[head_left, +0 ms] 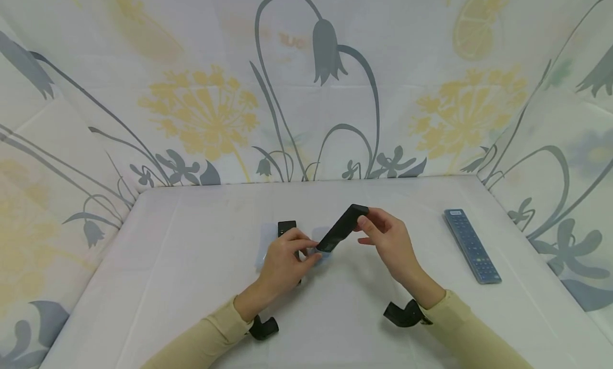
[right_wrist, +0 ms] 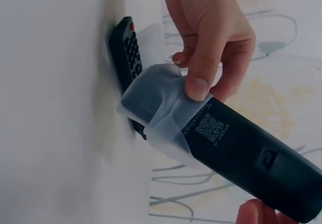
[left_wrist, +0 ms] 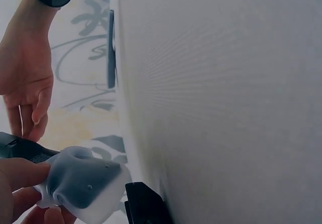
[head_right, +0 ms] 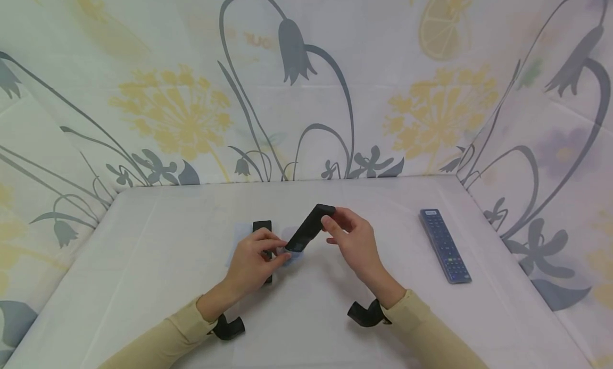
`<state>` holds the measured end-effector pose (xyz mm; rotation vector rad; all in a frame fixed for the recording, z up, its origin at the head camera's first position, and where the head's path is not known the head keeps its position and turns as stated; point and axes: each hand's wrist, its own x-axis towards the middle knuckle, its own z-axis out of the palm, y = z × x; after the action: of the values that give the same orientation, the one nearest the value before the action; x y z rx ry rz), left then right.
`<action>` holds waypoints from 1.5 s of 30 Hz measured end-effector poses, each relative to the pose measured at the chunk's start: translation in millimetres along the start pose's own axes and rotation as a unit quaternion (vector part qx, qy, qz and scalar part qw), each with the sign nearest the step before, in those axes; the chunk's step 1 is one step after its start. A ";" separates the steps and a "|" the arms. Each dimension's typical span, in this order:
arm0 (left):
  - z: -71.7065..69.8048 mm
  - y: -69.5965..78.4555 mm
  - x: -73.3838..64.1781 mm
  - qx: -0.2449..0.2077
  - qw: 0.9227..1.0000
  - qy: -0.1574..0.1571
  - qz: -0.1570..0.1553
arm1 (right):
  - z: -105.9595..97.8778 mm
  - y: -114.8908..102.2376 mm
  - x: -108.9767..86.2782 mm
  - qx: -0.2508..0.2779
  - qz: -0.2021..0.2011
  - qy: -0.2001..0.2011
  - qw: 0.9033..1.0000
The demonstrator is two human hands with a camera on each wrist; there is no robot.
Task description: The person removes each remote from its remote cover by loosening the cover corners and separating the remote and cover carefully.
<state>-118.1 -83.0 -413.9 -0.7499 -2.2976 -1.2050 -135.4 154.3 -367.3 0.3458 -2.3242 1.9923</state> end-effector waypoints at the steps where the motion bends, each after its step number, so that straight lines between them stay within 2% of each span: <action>1: -0.2 -0.4 -0.3 0.007 1.000 0.003 0.008 | 0.1 -1.2 -0.3 0.005 0.007 0.004 1.000; 9: -1.9 1.7 0.2 0.065 0.995 0.013 0.079 | 0.1 -6.8 -1.4 0.014 0.040 0.023 0.999; 13: -2.0 2.5 0.3 0.090 0.992 0.014 0.092 | -1.5 -6.6 -1.7 0.020 0.043 0.028 0.999; 20: -3.9 2.5 1.9 0.033 0.999 0.004 0.029 | -3.2 -5.3 -2.9 0.028 0.038 0.032 0.998; 25: -7.0 3.5 5.0 0.002 1.000 0.000 -0.008 | -4.5 -5.3 -4.7 0.043 0.030 0.020 0.998; 31: -13.5 4.2 10.0 0.009 1.000 0.009 -0.026 | -6.4 -5.1 -8.4 0.059 0.016 -0.021 0.998; 37: -19.1 2.3 15.1 0.007 0.997 0.009 -0.073 | -7.0 -5.2 -12.8 0.054 -0.003 -0.047 0.997; 45: -30.5 1.4 21.5 0.012 0.992 -0.013 -0.126 | -5.8 -2.8 -16.6 0.066 -0.031 -0.074 0.995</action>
<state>-129.6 -102.4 -384.2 -0.4789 -2.4816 -1.2778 -119.2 161.7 -366.8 0.5872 -2.2363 2.1651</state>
